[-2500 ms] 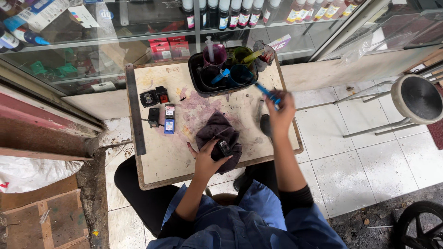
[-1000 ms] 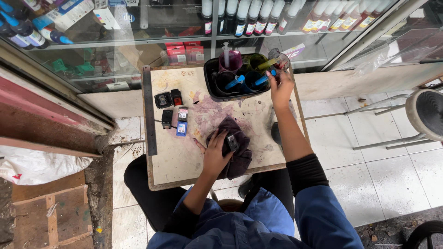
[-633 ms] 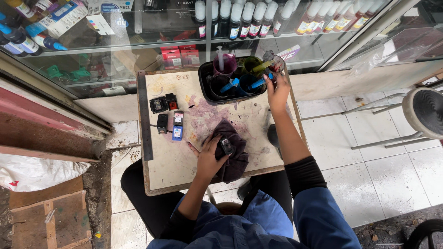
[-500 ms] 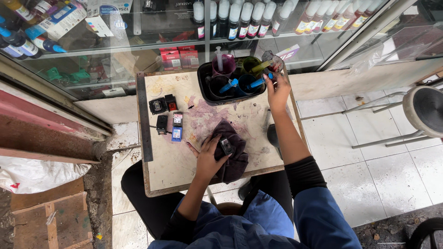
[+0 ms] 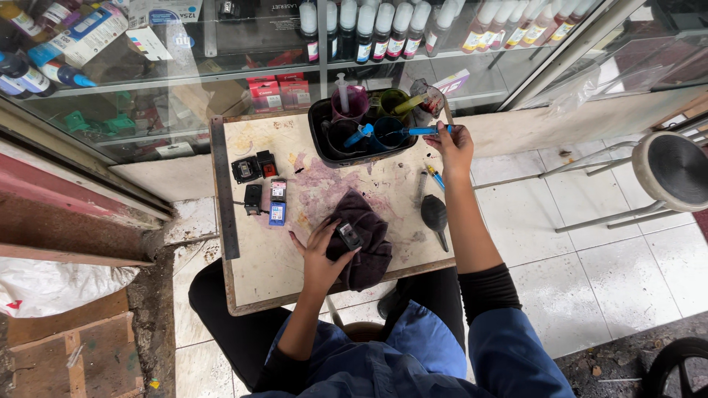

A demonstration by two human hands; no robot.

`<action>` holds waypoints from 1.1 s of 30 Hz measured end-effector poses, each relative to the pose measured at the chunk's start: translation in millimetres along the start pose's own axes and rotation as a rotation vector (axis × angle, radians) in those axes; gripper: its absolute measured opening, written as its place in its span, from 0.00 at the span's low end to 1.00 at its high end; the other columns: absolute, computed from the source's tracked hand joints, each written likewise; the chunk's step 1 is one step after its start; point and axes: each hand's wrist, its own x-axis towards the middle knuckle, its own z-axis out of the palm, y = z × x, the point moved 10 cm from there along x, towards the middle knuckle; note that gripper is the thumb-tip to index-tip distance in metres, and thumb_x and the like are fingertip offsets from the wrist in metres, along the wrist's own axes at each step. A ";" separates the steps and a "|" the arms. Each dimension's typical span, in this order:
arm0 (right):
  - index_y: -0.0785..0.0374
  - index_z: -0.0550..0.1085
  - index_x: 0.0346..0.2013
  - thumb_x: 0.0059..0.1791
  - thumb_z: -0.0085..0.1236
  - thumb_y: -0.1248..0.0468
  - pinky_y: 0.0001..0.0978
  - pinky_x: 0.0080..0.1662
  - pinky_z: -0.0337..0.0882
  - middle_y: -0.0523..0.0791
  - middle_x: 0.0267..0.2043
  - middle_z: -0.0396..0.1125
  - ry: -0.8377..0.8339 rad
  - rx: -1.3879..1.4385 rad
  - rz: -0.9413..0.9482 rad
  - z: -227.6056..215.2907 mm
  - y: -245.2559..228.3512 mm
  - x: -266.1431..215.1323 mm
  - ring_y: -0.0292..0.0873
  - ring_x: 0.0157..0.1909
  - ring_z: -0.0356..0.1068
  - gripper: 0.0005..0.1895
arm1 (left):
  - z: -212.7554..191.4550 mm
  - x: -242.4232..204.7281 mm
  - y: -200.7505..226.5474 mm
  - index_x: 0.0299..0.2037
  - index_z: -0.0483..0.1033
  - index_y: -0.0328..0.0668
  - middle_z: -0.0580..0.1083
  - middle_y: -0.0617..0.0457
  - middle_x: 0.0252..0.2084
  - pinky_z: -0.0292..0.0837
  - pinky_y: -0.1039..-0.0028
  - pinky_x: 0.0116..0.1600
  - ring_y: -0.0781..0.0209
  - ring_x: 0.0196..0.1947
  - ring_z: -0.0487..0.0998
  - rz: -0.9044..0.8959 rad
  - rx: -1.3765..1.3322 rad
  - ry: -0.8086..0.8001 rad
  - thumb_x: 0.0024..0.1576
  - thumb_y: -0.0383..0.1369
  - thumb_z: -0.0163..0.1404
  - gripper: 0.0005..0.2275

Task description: The person refills several printer ink cartridges using a syringe. They draw ink from containers in a black tray, inject it into the cartridges, and wipe the cartridges with a cloth. The process is repeated for multiple cartridges.

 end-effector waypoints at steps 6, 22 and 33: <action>0.69 0.64 0.44 0.54 0.60 0.70 0.38 0.46 0.77 0.55 0.38 0.75 -0.304 -0.418 -0.376 32.7 -51.0 -52.5 0.45 0.39 0.77 0.12 | 2.1 -14.5 -28.8 0.59 0.74 0.40 0.76 0.51 0.58 0.16 0.35 0.69 0.47 0.63 0.71 -0.021 -0.032 0.084 0.47 0.36 0.67 0.29; 0.62 0.61 0.36 0.54 0.58 0.64 0.29 0.45 0.83 0.49 0.37 0.71 0.149 0.233 -0.003 -48.7 -6.2 -77.1 0.51 0.39 0.79 0.13 | -13.2 -31.2 -69.1 0.57 0.75 0.40 0.77 0.50 0.55 0.44 0.44 0.68 0.49 0.61 0.72 -0.061 -0.202 0.170 0.42 0.37 0.71 0.31; 0.69 0.75 0.49 0.56 0.53 0.54 0.18 0.36 0.77 0.47 0.29 0.72 -0.017 0.195 0.427 -42.1 64.3 -205.4 0.37 0.31 0.76 0.19 | 13.2 -57.9 -92.4 0.66 0.63 0.29 0.71 0.36 0.61 0.74 0.54 0.59 0.44 0.57 0.76 -0.144 -0.700 0.023 0.50 0.17 0.59 0.31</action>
